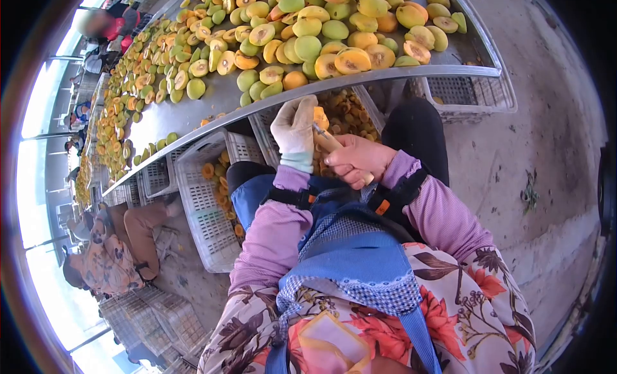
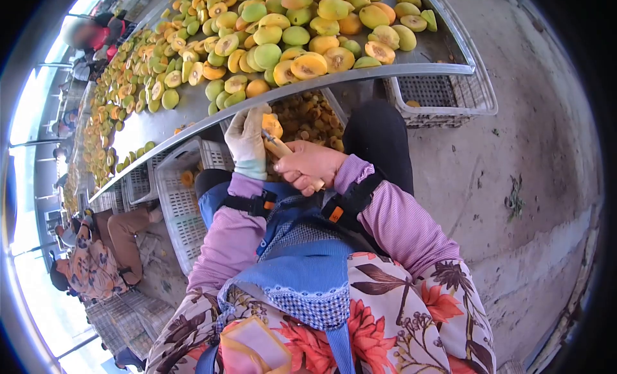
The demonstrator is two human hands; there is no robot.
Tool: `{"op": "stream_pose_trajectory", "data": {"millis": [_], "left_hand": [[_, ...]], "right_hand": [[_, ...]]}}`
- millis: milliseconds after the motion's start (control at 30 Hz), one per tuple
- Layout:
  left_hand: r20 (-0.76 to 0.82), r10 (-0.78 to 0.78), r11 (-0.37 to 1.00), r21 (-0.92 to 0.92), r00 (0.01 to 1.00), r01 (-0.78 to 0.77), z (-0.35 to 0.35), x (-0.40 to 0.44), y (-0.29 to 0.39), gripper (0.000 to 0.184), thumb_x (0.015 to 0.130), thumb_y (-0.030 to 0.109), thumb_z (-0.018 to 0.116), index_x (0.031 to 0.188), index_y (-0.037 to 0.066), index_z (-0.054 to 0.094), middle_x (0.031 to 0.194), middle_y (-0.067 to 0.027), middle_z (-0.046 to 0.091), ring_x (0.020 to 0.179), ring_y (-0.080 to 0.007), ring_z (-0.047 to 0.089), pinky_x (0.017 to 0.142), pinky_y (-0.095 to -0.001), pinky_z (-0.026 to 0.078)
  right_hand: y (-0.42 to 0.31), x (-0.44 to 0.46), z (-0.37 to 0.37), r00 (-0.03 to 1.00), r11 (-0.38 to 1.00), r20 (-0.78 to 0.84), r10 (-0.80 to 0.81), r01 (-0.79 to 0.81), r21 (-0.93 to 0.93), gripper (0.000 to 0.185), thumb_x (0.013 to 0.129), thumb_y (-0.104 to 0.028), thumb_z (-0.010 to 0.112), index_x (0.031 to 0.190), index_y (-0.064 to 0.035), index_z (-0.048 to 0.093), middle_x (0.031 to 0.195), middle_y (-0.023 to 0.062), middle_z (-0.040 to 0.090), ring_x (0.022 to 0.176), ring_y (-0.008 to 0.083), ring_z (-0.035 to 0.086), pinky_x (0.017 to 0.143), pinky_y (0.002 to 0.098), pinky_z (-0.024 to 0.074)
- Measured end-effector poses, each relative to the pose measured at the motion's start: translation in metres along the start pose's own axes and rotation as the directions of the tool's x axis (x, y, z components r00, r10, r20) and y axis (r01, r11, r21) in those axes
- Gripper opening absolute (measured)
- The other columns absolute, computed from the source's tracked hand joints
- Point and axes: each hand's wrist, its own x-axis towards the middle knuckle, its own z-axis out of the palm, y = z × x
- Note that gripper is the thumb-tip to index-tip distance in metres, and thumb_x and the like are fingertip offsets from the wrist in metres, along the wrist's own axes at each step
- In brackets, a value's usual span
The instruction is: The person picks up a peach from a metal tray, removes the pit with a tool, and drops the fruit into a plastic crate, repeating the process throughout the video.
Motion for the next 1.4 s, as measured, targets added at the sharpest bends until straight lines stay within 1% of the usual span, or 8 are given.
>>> {"op": "stream_pose_trajectory", "data": {"millis": [267,400,667,767,833,933,1100,1400], "left_hand": [[0.312,-0.182,0.936,-0.234,0.932,0.261,-0.011,0.004,0.031,0.024,0.084,0.019,0.061,0.087,-0.004,0.063,0.082,-0.011,0.065,0.071,-0.0202,0.064,0.062,-0.0277,0.052],[0.479,0.438,0.74,0.288,0.761,-0.607,-0.016,0.007,0.036,0.011,0.081,0.007,0.061,0.084,-0.001,0.067,0.079,-0.0062,0.066,0.066,-0.0116,0.06,0.062,-0.0235,0.049],[0.348,-0.448,0.595,-0.571,0.823,0.566,-0.023,0.002,0.028,0.031,0.086,0.033,0.057,0.095,0.003,0.059,0.087,-0.0107,0.062,0.075,-0.025,0.063,0.062,-0.0417,0.055],[-0.134,-0.363,0.838,-0.479,0.922,0.26,-0.069,0.029,0.019,0.03,0.087,0.033,0.057,0.095,0.003,0.057,0.084,-0.0089,0.061,0.072,-0.0229,0.062,0.06,-0.0394,0.054],[-0.268,-0.046,0.993,0.095,0.962,0.074,-0.135,0.053,-0.008,0.027,0.085,0.029,0.059,0.095,0.004,0.056,0.085,-0.0088,0.06,0.077,-0.0233,0.062,0.065,-0.0376,0.053],[-0.337,0.465,0.171,0.941,0.818,0.291,-0.143,0.049,0.054,0.031,0.076,0.025,0.065,0.1,0.007,0.056,0.093,-0.0126,0.061,0.097,-0.0313,0.055,0.085,-0.0444,0.045],[0.09,0.216,0.741,0.634,0.972,-0.224,-0.033,0.07,0.092,0.045,0.076,0.022,0.067,0.116,0.005,0.056,0.109,-0.0192,0.059,0.106,-0.0344,0.054,0.093,-0.0398,0.043],[0.767,0.022,0.233,0.62,0.642,-0.749,0.074,0.109,0.016,0.044,0.065,0.026,0.07,0.102,0.008,0.053,0.092,-0.0122,0.059,0.093,-0.0303,0.054,0.075,-0.0407,0.046]], "right_hand": [[0.006,-0.006,-0.012,0.96,0.986,0.278,-0.035,-0.011,0.165,0.008,0.09,-0.013,0.05,0.089,-0.0139,0.042,0.053,-0.0076,0.03,0.036,0.0014,0.026,0.032,0.0196,0.0203],[0.013,-0.006,-0.01,0.952,0.989,0.305,-0.024,-0.022,0.146,0.013,0.089,-0.015,0.052,0.085,-0.0141,0.04,0.055,-0.0072,0.032,0.037,0.0014,0.027,0.032,0.0187,0.0202],[0.014,-0.007,0.006,0.972,0.999,0.234,-0.012,0.004,0.035,0.013,0.086,-0.011,0.057,0.09,-0.012,0.045,0.055,-0.0077,0.035,0.037,0.0007,0.031,0.032,0.0165,0.0218],[0.032,0.012,0.0,0.992,0.893,-0.042,-0.122,0.091,-0.441,0.007,0.084,-0.012,0.055,0.089,-0.0112,0.051,0.053,-0.0026,0.042,0.037,0.01,0.037,0.033,0.0253,0.0292],[0.071,0.041,-0.04,0.879,-0.041,0.013,-0.477,-0.007,-0.999,0.023,0.079,-0.015,0.053,0.1,-0.0053,0.057,0.072,0.0195,0.061,0.063,0.0369,0.059,0.054,0.0447,0.0463],[0.051,0.023,-0.002,0.838,0.211,-0.062,-0.541,0.064,-0.975,0.026,0.078,-0.02,0.058,0.097,-0.0027,0.054,0.085,0.0259,0.061,0.081,0.042,0.059,0.072,0.0467,0.0473],[0.047,0.033,-0.01,0.876,0.118,-0.112,-0.469,-0.064,-0.991,0.033,0.077,-0.026,0.059,0.091,0.0016,0.049,0.082,0.0287,0.06,0.081,0.0454,0.057,0.07,0.0492,0.0458],[0.043,0.026,-0.022,0.876,0.093,-0.067,-0.478,-0.026,-0.995,0.041,0.077,-0.031,0.06,0.096,0.0025,0.045,0.085,0.0295,0.059,0.083,0.046,0.057,0.072,0.0514,0.0448]]}}
